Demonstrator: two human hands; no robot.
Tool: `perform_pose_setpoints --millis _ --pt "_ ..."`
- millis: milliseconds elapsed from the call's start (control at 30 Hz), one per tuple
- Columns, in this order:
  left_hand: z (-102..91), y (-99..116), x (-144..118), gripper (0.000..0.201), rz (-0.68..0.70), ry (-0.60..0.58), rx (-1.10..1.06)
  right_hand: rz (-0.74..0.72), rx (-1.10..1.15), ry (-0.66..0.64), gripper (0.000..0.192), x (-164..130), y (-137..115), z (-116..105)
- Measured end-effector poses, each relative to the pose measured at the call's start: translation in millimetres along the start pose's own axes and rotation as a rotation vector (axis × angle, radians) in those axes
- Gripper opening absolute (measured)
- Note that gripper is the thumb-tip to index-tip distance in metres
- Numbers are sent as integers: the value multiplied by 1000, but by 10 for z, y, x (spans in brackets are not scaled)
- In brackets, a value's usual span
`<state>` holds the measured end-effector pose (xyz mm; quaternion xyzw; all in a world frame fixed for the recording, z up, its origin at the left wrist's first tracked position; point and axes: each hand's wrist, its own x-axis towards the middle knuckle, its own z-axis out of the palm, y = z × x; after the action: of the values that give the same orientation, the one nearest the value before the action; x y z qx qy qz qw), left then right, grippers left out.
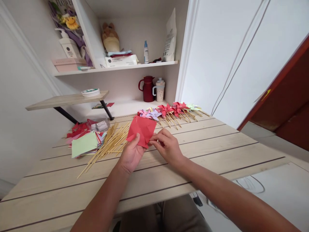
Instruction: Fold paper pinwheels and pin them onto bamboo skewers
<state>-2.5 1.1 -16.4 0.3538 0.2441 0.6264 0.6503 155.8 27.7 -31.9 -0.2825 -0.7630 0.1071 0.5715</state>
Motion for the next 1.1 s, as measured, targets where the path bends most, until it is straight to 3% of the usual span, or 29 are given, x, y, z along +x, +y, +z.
perform_pose_setpoints --millis 167,367,733,1100 --pt "-14 -53 -5 33 15 27 73 53 19 -11 11 7 -9 -1" --pt "-42 -174 -37 37 -58 7 289 87 -28 31 11 10 3 -20" --pt "-20 -100 -32 36 -112 -132 271 227 13 67 8 85 -2 -54" --pt "-20 -140 -24 35 -29 -75 403 220 21 49 13 80 -5 -61"
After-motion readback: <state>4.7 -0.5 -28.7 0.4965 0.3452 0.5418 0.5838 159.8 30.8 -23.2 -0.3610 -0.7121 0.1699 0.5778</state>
